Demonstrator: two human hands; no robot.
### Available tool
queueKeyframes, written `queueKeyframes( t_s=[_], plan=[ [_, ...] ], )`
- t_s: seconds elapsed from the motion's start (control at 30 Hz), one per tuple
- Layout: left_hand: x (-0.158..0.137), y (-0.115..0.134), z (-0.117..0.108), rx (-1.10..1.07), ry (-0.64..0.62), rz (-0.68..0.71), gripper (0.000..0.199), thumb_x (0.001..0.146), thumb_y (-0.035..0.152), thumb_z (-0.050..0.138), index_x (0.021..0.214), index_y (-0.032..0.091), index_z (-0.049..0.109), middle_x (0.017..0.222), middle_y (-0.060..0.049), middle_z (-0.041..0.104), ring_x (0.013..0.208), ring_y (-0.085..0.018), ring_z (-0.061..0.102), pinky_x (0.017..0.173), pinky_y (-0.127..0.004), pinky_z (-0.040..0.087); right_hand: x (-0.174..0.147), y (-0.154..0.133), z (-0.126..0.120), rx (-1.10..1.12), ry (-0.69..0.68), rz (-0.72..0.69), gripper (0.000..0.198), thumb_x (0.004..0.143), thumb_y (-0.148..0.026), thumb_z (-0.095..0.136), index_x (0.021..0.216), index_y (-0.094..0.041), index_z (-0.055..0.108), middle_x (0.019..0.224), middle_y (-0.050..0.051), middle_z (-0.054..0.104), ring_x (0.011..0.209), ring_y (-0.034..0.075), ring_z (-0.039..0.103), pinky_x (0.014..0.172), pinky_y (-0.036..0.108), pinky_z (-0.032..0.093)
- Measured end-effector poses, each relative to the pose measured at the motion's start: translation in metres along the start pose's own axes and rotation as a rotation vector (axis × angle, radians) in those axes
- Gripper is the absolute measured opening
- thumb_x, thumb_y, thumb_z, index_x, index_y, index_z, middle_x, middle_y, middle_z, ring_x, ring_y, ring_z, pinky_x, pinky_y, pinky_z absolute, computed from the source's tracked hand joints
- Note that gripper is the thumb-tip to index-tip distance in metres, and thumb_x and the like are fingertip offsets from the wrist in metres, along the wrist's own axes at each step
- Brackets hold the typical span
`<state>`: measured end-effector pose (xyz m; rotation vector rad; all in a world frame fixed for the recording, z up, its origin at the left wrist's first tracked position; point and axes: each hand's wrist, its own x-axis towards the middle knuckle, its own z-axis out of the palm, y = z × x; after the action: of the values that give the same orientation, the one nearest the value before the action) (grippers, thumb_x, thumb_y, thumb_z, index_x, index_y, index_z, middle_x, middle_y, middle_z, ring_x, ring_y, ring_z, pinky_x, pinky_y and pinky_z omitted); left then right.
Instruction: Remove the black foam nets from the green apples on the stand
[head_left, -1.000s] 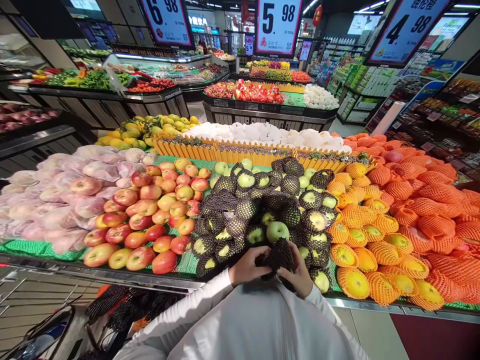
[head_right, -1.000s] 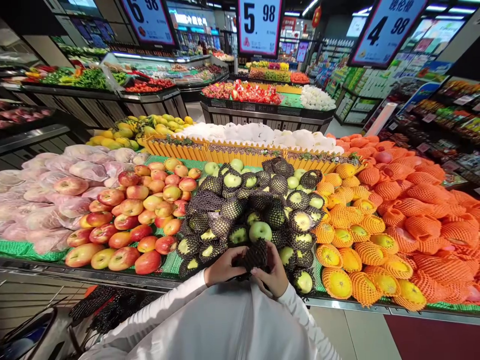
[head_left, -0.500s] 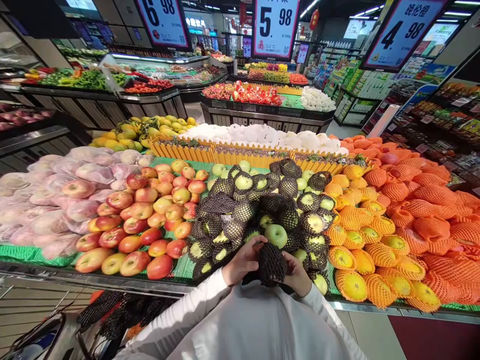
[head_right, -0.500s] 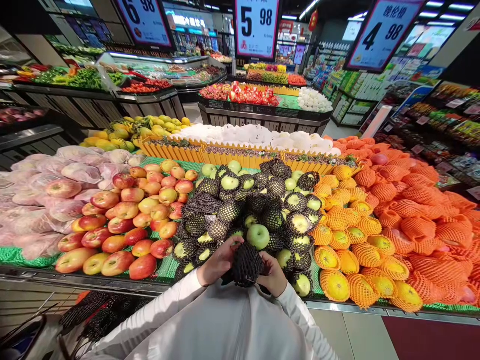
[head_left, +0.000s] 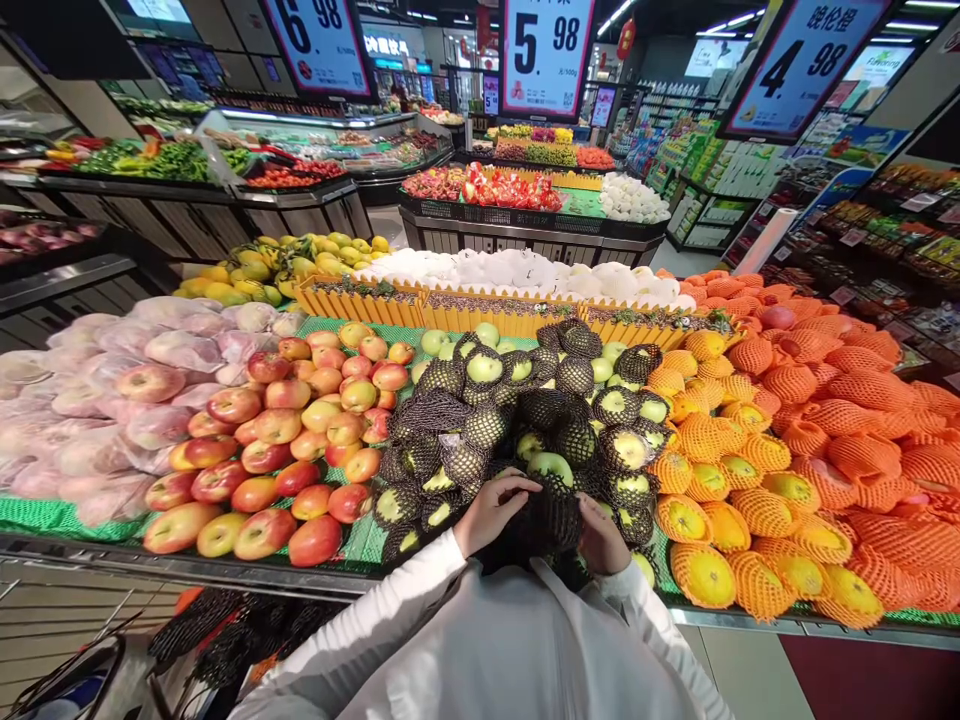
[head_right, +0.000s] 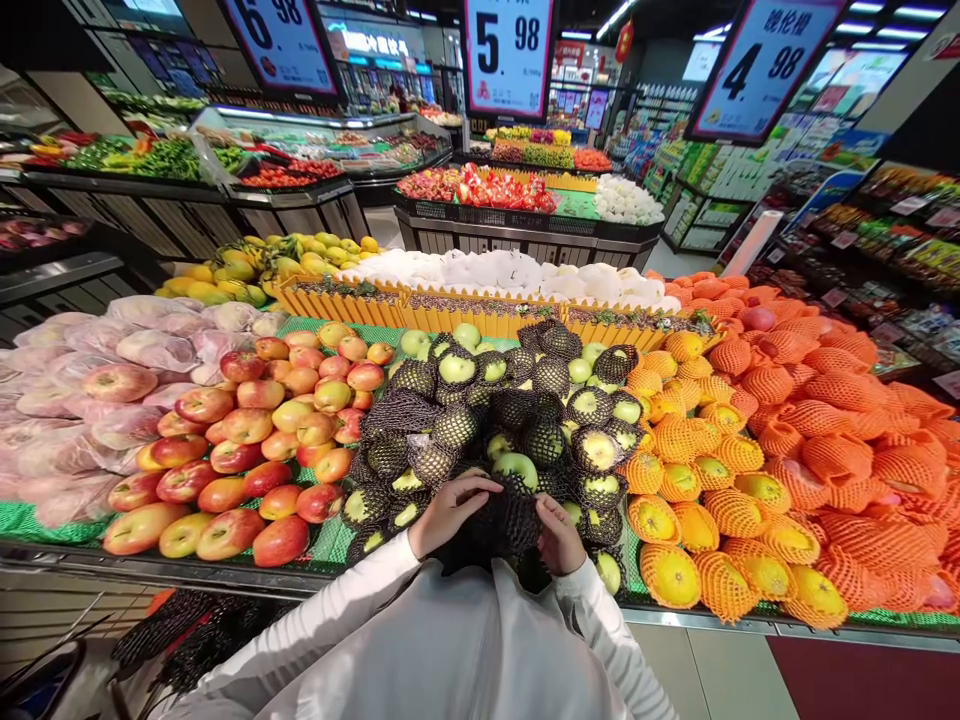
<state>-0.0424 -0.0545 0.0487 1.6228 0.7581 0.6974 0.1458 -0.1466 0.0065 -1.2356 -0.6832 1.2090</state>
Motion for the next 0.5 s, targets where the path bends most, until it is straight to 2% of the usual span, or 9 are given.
queueKeyframes(
  t_s=[0.13, 0.23, 0.33, 0.5],
  plan=[
    [0.015, -0.001, 0.006, 0.106, 0.105, 0.061, 0.023, 0.088, 0.020, 0.051, 0.091, 0.019, 0.073, 0.103, -0.007, 0.059, 0.102, -0.019, 0.058, 0.090, -0.031, 0.046, 0.027, 0.006, -0.007, -0.162, 0.186, -0.133, 0.040, 0.067, -0.057, 0.074, 0.072, -0.020, 0.060, 0.067, -0.002, 0.057, 0.065, 0.014, 0.051, 0.066, 0.028, 0.043],
    [0.030, -0.001, 0.009, 0.185, 0.188, 0.076, 0.024, 0.089, 0.018, 0.049, 0.092, 0.019, 0.072, 0.103, -0.008, 0.060, 0.101, -0.019, 0.060, 0.093, -0.033, 0.048, 0.044, 0.005, -0.007, -0.270, 0.288, -0.232, 0.041, 0.068, -0.058, 0.071, 0.075, -0.019, 0.060, 0.072, -0.002, 0.057, 0.073, 0.015, 0.051, 0.073, 0.028, 0.042],
    [0.040, -0.006, 0.011, 0.285, 0.265, 0.058, 0.027, 0.090, 0.014, 0.045, 0.099, 0.018, 0.070, 0.105, -0.009, 0.062, 0.103, -0.020, 0.061, 0.097, -0.036, 0.048, 0.053, 0.004, -0.004, -0.367, 0.338, -0.288, 0.041, 0.073, -0.059, 0.067, 0.074, -0.019, 0.059, 0.070, -0.002, 0.056, 0.072, 0.016, 0.050, 0.073, 0.029, 0.040],
    [0.039, -0.015, 0.016, 0.450, 0.180, 0.014, 0.041, 0.091, 0.009, 0.038, 0.123, 0.020, 0.061, 0.121, -0.009, 0.066, 0.112, -0.021, 0.062, 0.103, -0.040, 0.047, 0.049, 0.008, 0.002, -0.478, 0.380, -0.311, 0.041, 0.080, -0.061, 0.057, 0.075, -0.020, 0.055, 0.071, -0.001, 0.057, 0.070, 0.017, 0.051, 0.071, 0.030, 0.040]
  ],
)
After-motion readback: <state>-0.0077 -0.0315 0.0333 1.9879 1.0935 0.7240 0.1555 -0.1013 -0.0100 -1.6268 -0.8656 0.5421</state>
